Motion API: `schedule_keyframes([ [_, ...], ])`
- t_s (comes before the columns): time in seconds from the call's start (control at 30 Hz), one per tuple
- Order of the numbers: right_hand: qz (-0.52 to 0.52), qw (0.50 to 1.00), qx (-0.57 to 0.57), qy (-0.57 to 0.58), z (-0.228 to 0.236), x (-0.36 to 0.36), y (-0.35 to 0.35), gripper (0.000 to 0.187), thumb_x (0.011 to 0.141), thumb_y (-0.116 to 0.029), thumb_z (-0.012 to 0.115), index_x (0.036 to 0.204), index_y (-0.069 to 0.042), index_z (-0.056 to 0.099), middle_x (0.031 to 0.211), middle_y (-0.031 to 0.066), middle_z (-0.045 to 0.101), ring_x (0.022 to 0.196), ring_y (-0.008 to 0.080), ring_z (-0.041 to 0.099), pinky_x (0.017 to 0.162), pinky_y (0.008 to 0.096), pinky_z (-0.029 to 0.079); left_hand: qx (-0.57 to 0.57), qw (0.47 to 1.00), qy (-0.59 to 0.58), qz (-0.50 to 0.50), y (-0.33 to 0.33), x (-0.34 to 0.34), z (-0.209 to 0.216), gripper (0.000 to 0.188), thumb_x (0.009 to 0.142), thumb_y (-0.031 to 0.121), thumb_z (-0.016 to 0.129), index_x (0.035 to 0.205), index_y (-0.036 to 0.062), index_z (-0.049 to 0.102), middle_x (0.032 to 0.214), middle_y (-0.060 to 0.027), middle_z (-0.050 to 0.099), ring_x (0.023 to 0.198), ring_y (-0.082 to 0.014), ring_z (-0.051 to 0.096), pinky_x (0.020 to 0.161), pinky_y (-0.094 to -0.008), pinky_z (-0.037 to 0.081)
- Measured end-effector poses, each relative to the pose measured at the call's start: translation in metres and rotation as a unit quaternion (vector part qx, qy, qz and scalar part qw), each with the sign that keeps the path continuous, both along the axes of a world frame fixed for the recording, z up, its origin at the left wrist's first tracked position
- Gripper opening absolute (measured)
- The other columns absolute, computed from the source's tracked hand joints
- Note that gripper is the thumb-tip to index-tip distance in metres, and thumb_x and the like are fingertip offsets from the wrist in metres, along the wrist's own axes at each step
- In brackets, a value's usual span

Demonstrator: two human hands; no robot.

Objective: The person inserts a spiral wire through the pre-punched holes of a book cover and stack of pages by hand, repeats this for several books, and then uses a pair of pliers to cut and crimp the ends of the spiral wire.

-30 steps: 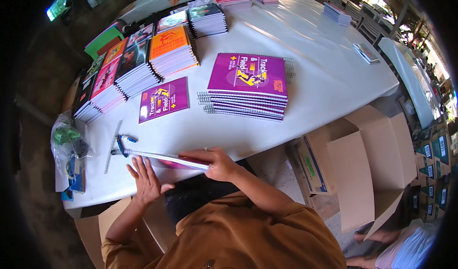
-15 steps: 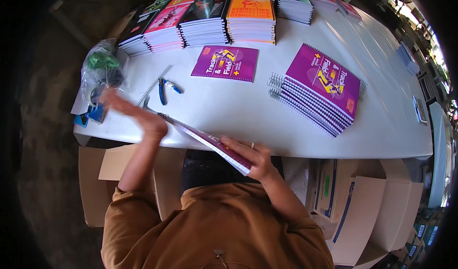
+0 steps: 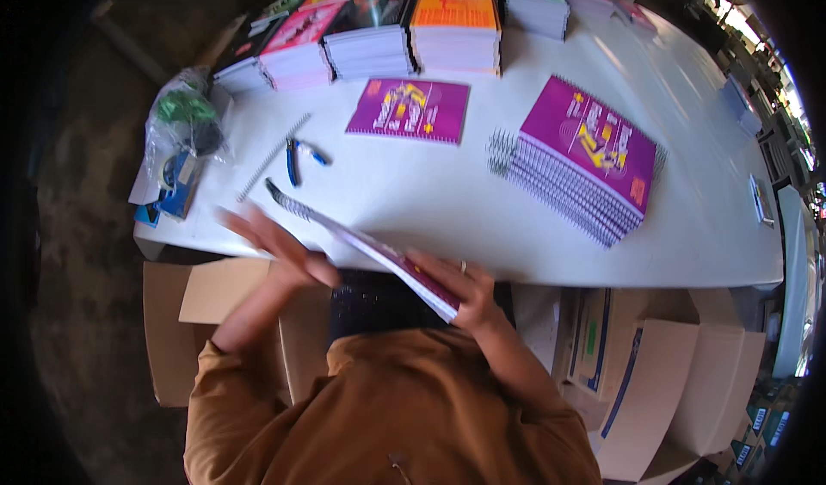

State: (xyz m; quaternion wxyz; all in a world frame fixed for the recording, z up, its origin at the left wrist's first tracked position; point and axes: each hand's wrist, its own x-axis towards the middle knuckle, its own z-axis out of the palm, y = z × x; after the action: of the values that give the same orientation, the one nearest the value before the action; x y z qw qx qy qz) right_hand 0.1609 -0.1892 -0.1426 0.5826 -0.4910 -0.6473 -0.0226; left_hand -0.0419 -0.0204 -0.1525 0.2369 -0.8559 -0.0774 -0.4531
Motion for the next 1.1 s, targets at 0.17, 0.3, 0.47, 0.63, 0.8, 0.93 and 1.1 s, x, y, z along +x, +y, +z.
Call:
schedule_keyframes([
  [0.17,0.045,0.999,0.024,-0.014,-0.002,-0.001,0.003,0.028,0.075,-0.005,0.067,0.102,0.002,0.064,0.093,0.015,0.067,0.078,0.0251,0.066,0.071,0.0326,0.052,-0.184,0.983,-0.019,0.0,-0.008,0.013,-0.011,0.113,0.073,0.081,0.029,0.14,-0.0069,0.006,0.144,-0.0327,-0.001,0.135,-0.0453,-0.001,0.105,-0.0579,-0.003],
  [0.3,-0.001,1.0,0.024,-0.012,0.001,0.0,0.002,0.028,0.074,-0.005,0.068,0.101,0.002,0.065,0.089,0.0146,0.067,0.075,0.0256,0.066,0.071,0.0335,0.052,-0.059,0.996,0.027,-0.06,-0.001,-0.004,-0.014,0.109,0.073,0.08,0.031,0.142,-0.0018,0.012,0.142,-0.0367,0.001,0.131,-0.0545,-0.002,0.099,-0.0676,-0.008],
  [0.47,0.02,0.999,0.016,-0.024,0.005,-0.006,0.003,0.03,0.072,-0.003,0.069,0.101,0.001,0.065,0.087,0.0129,0.067,0.076,0.024,0.066,0.069,0.0325,0.052,-0.191,0.98,-0.029,-0.036,0.006,0.013,-0.013,0.107,0.075,0.078,0.036,0.141,-0.0039,0.013,0.142,-0.0339,0.0,0.133,-0.0475,0.001,0.104,-0.0608,0.0],
  [0.63,0.009,1.0,0.015,-0.023,-0.004,-0.004,0.001,0.031,0.071,-0.002,0.069,0.102,0.001,0.065,0.089,0.0124,0.067,0.077,0.0246,0.065,0.067,0.0326,0.052,0.17,0.951,0.214,0.144,0.003,-0.004,-0.009,0.107,0.071,0.08,0.04,0.139,-0.0016,0.026,0.143,-0.0298,0.019,0.134,-0.0421,0.012,0.109,-0.0519,0.007],
  [0.8,0.01,0.999,0.029,-0.038,0.006,-0.004,0.01,0.03,0.072,-0.002,0.069,0.101,0.001,0.065,0.089,0.0123,0.068,0.076,0.0237,0.066,0.067,0.0317,0.053,-0.114,0.99,0.009,-0.085,-0.014,0.024,-0.024,0.118,0.069,0.083,0.035,0.139,-0.0093,0.008,0.14,-0.0366,0.014,0.131,-0.0507,0.008,0.106,-0.0579,-0.003],
  [0.93,0.006,0.999,0.045,-0.03,-0.005,0.002,0.012,0.031,0.072,-0.004,0.069,0.103,0.001,0.064,0.091,0.0122,0.067,0.078,0.0233,0.066,0.067,0.0317,0.053,0.094,0.994,0.053,-0.033,-0.015,0.021,0.015,0.107,0.076,0.076,0.033,0.142,-0.0003,-0.001,0.135,-0.0368,0.022,0.128,-0.0537,0.014,0.104,-0.0621,0.007],
  [1.1,0.027,0.999,0.022,-0.033,0.008,-0.002,0.011,0.021,0.079,-0.005,0.062,0.097,0.006,0.064,0.09,0.0154,0.068,0.08,0.0269,0.066,0.073,0.0334,0.052,-0.224,0.974,-0.036,-0.016,-0.009,0.028,0.001,0.111,0.069,0.082,0.038,0.14,-0.0006,0.021,0.144,-0.0282,0.015,0.136,-0.0444,0.006,0.105,-0.0589,-0.001],
])
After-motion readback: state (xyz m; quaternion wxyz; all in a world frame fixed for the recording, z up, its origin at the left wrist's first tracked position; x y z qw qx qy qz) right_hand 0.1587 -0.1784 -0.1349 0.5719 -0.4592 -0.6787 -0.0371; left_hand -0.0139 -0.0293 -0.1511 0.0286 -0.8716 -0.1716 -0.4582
